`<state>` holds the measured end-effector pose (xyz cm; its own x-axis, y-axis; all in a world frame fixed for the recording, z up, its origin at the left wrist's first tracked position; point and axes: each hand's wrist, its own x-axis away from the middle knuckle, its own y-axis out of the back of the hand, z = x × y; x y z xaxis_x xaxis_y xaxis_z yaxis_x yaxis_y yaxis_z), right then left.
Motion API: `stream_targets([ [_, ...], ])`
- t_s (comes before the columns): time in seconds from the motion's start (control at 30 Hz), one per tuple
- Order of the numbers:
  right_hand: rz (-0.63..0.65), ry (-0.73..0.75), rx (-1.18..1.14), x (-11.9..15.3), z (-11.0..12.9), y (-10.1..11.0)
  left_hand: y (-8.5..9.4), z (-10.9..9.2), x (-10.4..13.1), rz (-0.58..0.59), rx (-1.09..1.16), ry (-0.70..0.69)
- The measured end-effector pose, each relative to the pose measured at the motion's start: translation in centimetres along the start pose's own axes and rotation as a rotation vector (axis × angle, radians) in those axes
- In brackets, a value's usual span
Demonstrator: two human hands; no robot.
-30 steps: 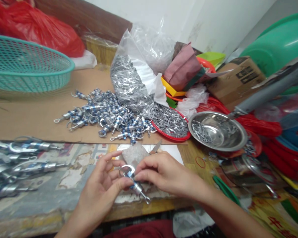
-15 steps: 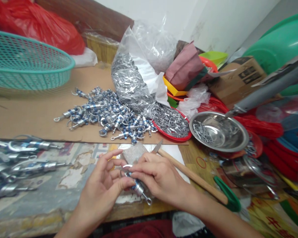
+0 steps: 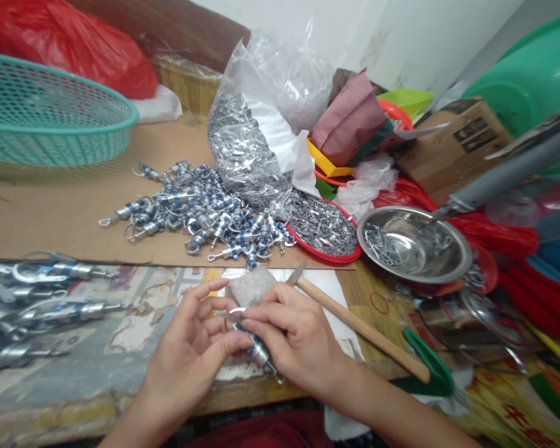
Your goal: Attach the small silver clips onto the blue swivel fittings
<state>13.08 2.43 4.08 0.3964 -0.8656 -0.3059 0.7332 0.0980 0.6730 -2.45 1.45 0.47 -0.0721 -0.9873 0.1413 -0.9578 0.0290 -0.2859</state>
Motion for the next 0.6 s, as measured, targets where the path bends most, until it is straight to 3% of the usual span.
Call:
stream_targets([
  [0.17, -0.075, 0.049, -0.031, 0.1, -0.3, 0.3, -0.3, -0.3, 0.1, -0.011, -0.011, 0.006],
  [0.23, -0.175, 0.003, -0.072, 0.4, -1.1, 1.6, -0.6, -0.6, 0.2, -0.039, 0.001, 0.013],
  [0.3, -0.265, -0.095, 0.036, 1.3, -2.6, 3.3, -0.8, -0.8, 0.2, -0.072, 0.012, 0.024],
  [0.37, -0.213, -0.214, 0.273, 2.6, -4.5, 5.0, -0.8, -0.9, 0.2, -0.07, 0.018, 0.032],
  [0.5, 0.095, -0.368, 0.52, 5.2, -7.2, 6.5, -0.5, -0.6, 0.0, -0.032, 0.007, 0.04],
  [0.6, 0.019, -0.361, 0.475, 5.9, -6.6, 6.6, -0.3, -0.5, 0.0, -0.03, 0.002, 0.039],
])
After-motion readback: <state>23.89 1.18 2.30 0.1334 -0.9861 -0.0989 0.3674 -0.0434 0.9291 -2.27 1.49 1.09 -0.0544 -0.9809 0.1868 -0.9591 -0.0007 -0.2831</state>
